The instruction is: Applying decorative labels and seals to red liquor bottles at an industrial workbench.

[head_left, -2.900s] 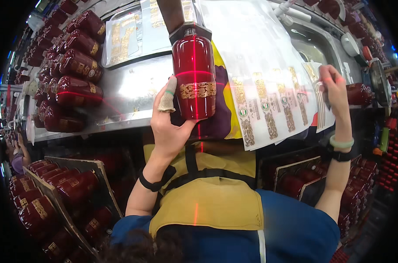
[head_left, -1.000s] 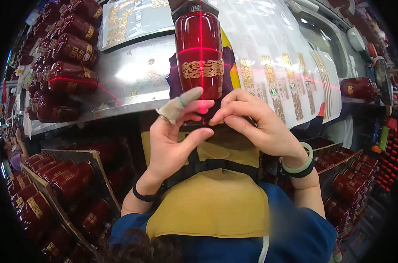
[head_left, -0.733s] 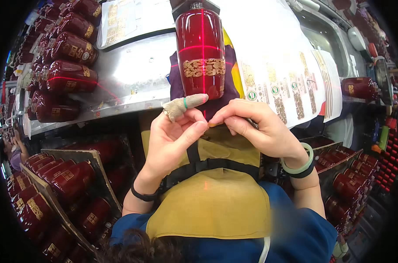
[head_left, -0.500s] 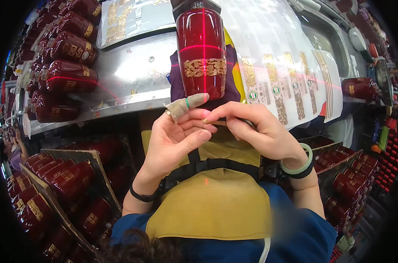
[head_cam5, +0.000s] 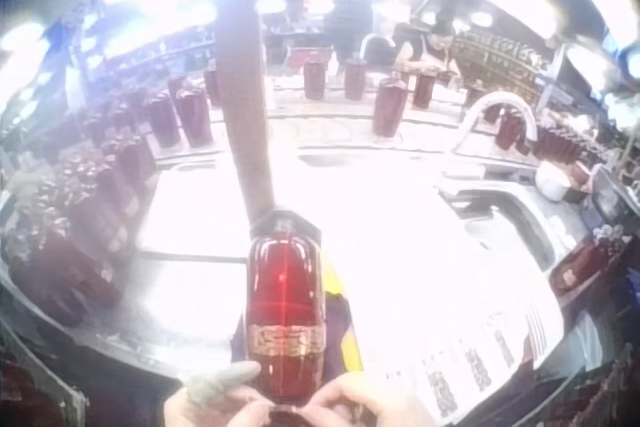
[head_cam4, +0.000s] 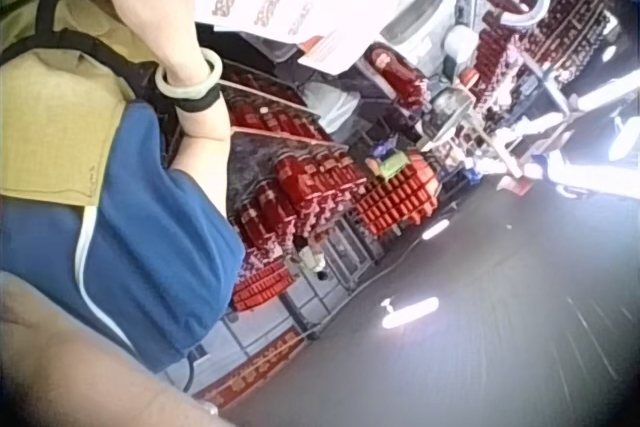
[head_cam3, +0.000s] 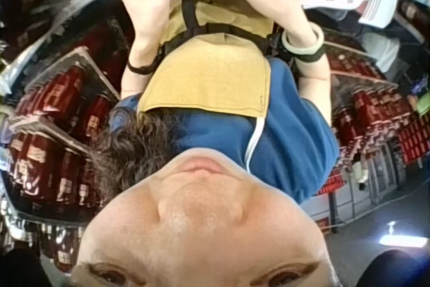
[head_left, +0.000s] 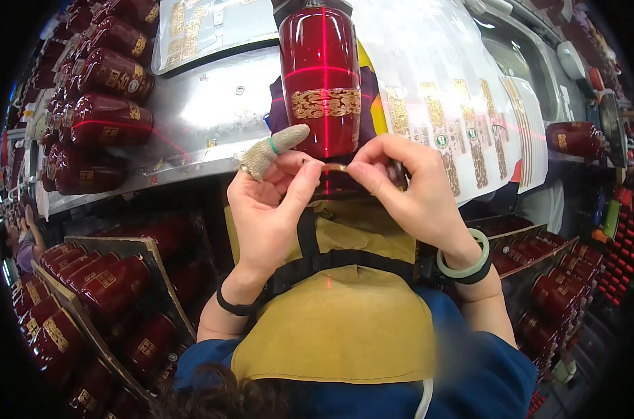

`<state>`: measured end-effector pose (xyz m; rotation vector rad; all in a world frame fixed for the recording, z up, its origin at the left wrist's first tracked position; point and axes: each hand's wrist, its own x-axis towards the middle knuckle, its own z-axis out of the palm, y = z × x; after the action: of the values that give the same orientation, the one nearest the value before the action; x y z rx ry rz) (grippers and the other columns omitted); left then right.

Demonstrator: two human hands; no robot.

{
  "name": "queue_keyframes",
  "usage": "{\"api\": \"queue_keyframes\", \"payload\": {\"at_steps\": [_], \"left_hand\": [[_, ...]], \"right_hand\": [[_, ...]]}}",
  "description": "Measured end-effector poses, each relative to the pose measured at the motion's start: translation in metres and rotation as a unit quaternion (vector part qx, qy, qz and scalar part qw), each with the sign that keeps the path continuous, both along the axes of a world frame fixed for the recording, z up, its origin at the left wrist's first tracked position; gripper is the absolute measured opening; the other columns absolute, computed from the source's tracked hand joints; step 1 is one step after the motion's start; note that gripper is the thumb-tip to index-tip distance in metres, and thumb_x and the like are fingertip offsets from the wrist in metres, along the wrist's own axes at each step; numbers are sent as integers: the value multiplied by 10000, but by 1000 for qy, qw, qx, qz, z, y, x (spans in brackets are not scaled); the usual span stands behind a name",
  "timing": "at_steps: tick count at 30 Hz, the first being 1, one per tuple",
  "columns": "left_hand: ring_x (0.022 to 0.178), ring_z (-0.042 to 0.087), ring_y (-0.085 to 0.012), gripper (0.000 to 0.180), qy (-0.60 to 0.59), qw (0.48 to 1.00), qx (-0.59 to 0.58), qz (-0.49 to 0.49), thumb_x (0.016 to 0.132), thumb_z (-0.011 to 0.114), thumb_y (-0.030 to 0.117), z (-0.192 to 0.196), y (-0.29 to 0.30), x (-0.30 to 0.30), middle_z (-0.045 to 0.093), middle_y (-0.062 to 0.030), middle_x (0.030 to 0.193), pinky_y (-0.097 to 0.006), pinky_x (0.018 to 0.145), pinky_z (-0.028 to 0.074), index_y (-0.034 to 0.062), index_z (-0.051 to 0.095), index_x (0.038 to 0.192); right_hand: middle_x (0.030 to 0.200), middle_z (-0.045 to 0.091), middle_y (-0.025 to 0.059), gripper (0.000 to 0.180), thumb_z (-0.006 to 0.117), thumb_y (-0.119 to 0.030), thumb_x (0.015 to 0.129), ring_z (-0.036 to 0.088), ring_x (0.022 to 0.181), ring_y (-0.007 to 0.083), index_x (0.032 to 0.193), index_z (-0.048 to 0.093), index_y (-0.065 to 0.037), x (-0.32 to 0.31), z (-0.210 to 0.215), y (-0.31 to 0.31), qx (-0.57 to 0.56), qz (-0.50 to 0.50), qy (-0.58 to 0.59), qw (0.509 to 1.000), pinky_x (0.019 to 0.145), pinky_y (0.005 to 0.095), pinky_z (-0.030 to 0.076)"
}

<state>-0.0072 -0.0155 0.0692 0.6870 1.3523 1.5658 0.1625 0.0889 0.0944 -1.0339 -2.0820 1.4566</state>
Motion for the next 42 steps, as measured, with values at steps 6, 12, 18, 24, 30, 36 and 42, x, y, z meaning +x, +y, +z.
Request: {"api": "queue_keyframes", "payload": {"at_steps": [6,12,18,24,30,36,42], "left_hand": [[784,568,-30,436,174,983,21,44,900,759,-7,-18,6,0,701,8,983,-196,680,435,16,660,1323],[921,546,-62,488,209,975,26,70,901,751,13,-29,10,-4,670,-3,1109,-238,803,432,22,622,1372],[1366,494,-227,595,243,967,60,37,994,652,67,-38,15,-8,523,-150,1478,-358,1118,380,-23,421,1535],[1444,430,-262,604,200,978,63,9,1022,609,66,-35,18,-5,462,-192,1554,-395,1221,294,-67,361,1557],[1451,426,-255,592,186,980,66,10,1034,583,70,-36,18,-6,457,-184,1569,-386,1224,287,-61,356,1565],[1455,423,-259,602,163,984,73,12,1032,589,78,-38,17,-6,454,-184,1571,-390,1227,284,-63,351,1566],[1463,410,-259,615,163,984,67,13,1024,597,69,-40,17,-4,440,-193,1579,-394,1232,276,-71,343,1566]], "right_hand": [[773,636,74,163,724,-137,948,545,690,158,934,683,21,0,-17,7,11,-45,27,999,655,308,453],[815,642,84,180,723,-157,959,557,732,178,952,679,17,1,-24,13,36,-28,26,999,691,321,456],[787,611,50,198,769,-164,930,499,714,146,894,685,12,-3,-26,12,-4,-49,52,997,660,300,412],[735,563,18,205,813,-149,888,437,688,116,838,690,8,-8,-32,9,-4,-86,38,996,631,288,372],[726,559,15,190,813,-136,884,431,679,115,835,693,3,-8,-31,7,20,-88,40,995,621,288,364],[726,567,14,178,813,-131,882,436,670,112,836,702,1,-8,-32,7,33,-91,40,995,611,288,362],[724,566,13,172,812,-127,883,435,667,108,838,705,0,-7,-35,7,37,-92,43,994,609,285,361]]}}
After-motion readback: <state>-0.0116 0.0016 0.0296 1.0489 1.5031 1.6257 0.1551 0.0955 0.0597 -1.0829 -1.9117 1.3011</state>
